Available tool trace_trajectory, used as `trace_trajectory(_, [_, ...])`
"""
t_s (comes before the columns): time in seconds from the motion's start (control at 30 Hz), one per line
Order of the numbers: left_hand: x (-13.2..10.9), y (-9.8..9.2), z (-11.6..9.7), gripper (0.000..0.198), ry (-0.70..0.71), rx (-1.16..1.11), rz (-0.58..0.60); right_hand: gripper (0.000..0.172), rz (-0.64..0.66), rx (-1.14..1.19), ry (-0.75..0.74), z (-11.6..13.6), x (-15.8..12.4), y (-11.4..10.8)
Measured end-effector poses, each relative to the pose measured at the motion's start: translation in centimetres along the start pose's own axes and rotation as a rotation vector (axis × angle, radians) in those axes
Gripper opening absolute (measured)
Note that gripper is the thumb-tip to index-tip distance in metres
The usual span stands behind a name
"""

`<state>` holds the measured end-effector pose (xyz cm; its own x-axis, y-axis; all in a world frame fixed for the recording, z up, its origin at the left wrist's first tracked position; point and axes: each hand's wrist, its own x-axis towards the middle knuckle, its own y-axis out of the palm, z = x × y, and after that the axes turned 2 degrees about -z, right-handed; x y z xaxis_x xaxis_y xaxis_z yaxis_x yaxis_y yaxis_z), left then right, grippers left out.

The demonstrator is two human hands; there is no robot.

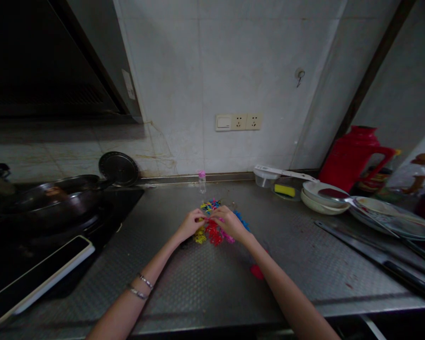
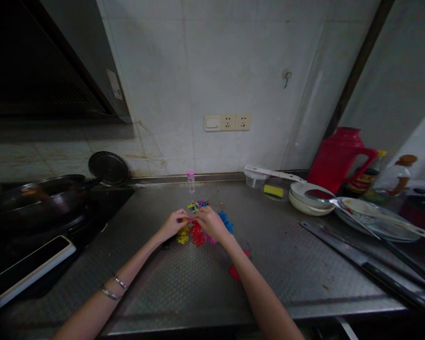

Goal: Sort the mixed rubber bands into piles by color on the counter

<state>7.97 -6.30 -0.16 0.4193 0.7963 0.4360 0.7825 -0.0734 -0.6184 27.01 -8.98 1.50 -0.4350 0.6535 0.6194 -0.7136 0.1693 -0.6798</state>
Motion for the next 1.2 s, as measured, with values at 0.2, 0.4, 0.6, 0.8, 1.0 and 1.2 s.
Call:
trace_trajectory(0.2, [0.0, 0.0, 0.2, 0.013, 0.018, 0.133, 0.033, 0.018, -0.022, 0.014, 0.029, -0.6, 0.0, -0.1])
trace_trajectory(0.4, [-0.3, 0.0, -0.4, 0.017, 0.08, 0.306, 0.091, 0.018, -0.032, -0.078, 0.082, -2.1, -0.4, -1.0])
trace_trajectory(0.6, [-1.1, -0.1, -2.8, 0.025, 0.168, 0.493, 0.186, 0.02, 0.062, -0.281, 0.141, -3.4, -1.2, -2.0])
trace_trajectory(0.8, [-1.3, 0.0, -4.2, 0.03, 0.235, 0.531, 0.221, 0.018, 0.12, -0.342, 0.137, -3.6, -1.3, -1.9])
trace_trajectory(1.0, [-1.3, 0.2, -3.9, 0.031, 0.229, 0.447, 0.166, 0.017, 0.141, -0.355, 0.168, -3.8, -1.5, -1.8])
trace_trajectory(1.2, [0.3, -0.5, -2.8, 0.031, 0.127, 0.208, -0.017, 0.02, 0.167, -0.36, 0.204, -3.7, -1.3, -2.2])
